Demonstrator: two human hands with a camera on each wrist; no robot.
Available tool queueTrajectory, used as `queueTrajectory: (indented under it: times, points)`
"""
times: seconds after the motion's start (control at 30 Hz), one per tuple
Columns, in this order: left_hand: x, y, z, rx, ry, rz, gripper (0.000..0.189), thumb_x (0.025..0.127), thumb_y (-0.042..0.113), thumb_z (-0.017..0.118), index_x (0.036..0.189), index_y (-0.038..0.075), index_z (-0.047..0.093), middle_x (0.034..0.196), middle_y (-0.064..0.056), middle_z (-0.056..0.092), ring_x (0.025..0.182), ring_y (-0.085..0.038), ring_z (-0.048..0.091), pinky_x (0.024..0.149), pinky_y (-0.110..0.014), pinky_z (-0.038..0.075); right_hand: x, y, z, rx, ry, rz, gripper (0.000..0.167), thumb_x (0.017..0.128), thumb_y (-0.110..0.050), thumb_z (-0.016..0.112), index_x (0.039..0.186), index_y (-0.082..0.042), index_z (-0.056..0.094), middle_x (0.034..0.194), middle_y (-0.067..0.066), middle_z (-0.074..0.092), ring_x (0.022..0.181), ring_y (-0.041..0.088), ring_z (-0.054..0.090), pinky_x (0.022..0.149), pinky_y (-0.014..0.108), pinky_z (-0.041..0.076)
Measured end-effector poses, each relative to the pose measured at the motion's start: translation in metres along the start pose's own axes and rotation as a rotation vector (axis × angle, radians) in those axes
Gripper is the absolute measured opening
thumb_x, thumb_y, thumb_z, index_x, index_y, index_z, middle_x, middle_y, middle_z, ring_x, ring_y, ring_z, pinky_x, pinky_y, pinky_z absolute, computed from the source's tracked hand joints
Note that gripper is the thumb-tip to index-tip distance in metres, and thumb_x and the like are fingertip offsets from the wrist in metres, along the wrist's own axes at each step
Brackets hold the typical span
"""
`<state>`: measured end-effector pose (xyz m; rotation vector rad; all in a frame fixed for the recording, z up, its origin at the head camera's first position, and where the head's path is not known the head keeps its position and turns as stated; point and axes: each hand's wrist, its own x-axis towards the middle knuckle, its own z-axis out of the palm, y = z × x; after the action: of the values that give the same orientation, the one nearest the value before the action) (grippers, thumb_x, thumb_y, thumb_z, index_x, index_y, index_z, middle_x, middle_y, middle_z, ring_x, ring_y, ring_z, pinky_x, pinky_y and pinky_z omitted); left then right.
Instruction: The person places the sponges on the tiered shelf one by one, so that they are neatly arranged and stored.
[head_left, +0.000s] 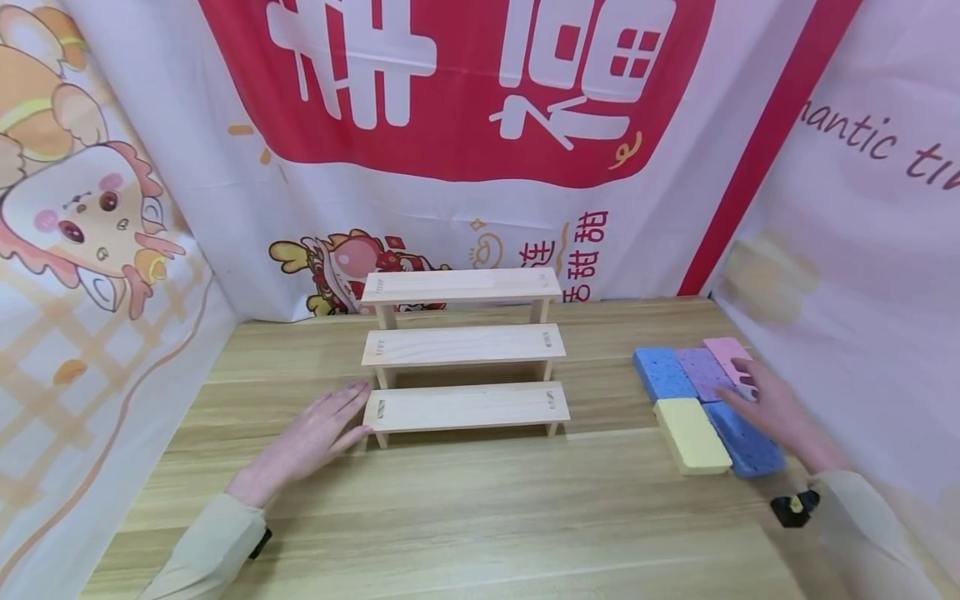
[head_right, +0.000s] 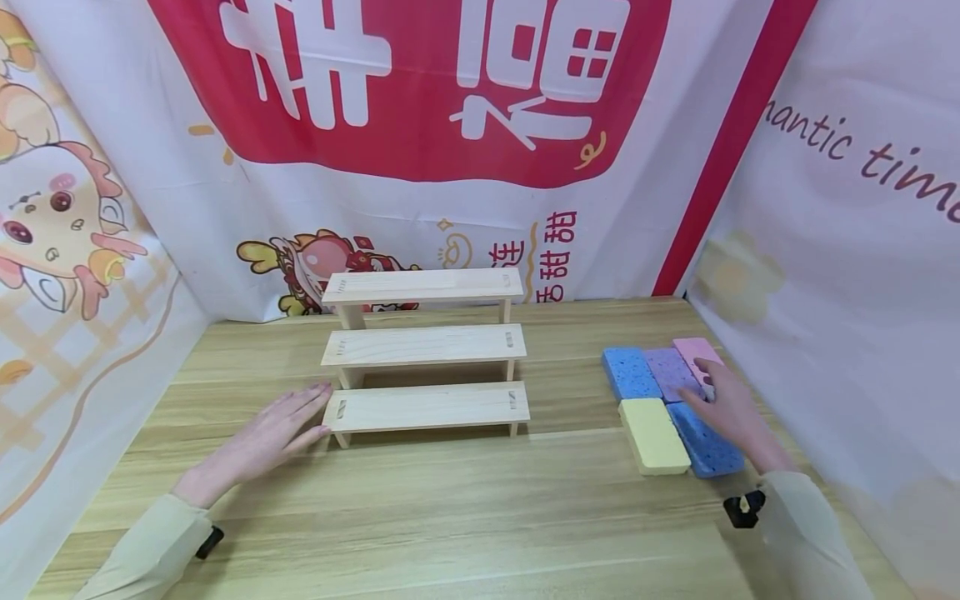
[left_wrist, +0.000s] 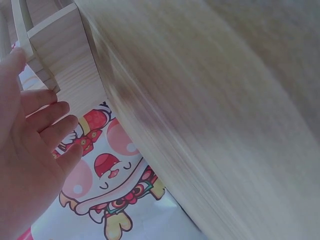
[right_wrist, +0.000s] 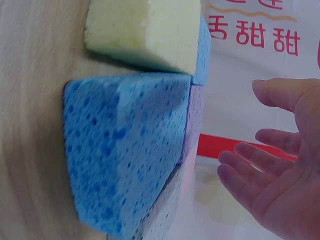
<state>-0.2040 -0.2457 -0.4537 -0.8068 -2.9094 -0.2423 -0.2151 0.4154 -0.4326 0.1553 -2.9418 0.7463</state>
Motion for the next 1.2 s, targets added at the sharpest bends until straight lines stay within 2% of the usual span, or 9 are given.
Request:
queueTrajectory:
  times: [0.3,0.63,0.9,1.07,1.2]
  points:
    - [-0.001,0.001,0.0,0.009,-0.004,-0.002,0.065,0.101,0.037,0.054,0.15,-0.003,0.038,0.156,-0.022,0.037,0.143,-0.039,0.041,0.121,-0.058,0.029,-0.008,0.02,-0.006,-0.019,0.043,-0.007,0.067,0.097,-0.028,0.063,0.14,0.017,0.038,0.135,0.045,0.045,0.113,0.06,0.051,0.091,0.071,0.047]
    - [0.0,0.0,0.002,0.026,0.023,0.013,0.065,0.101,0.037,0.055,0.149,-0.003,0.039,0.155,-0.021,0.039,0.142,-0.038,0.042,0.12,-0.057,0.03,-0.017,0.035,-0.015,-0.047,-0.004,0.068,0.073,0.097,-0.035,0.062,0.141,0.017,0.036,0.136,0.046,0.042,0.114,0.061,0.049,0.089,0.071,0.046]
    - [0.0,0.002,-0.001,0.016,0.013,0.006,0.064,0.101,0.037,0.055,0.149,-0.003,0.039,0.156,-0.021,0.039,0.143,-0.038,0.042,0.121,-0.057,0.03,-0.023,0.048,-0.017,-0.074,0.042,0.026,0.065,0.094,-0.024,0.067,0.133,0.022,0.042,0.128,0.048,0.046,0.108,0.063,0.051,0.085,0.07,0.047]
    - [0.0,0.003,-0.002,0.02,0.017,0.008,0.064,0.101,0.036,0.055,0.149,-0.003,0.039,0.156,-0.021,0.039,0.142,-0.039,0.042,0.12,-0.058,0.03,-0.028,0.057,-0.017,-0.089,0.012,0.058,0.069,0.094,-0.025,0.067,0.134,0.024,0.039,0.129,0.05,0.043,0.11,0.064,0.049,0.087,0.07,0.046]
    - [-0.001,0.003,-0.001,0.021,0.021,0.011,0.064,0.1,0.036,0.056,0.149,-0.003,0.039,0.155,-0.022,0.04,0.142,-0.039,0.043,0.12,-0.058,0.03,-0.031,0.06,-0.019,-0.102,-0.05,0.122,0.074,0.095,-0.028,0.066,0.136,0.025,0.034,0.132,0.05,0.039,0.114,0.064,0.045,0.09,0.07,0.045]
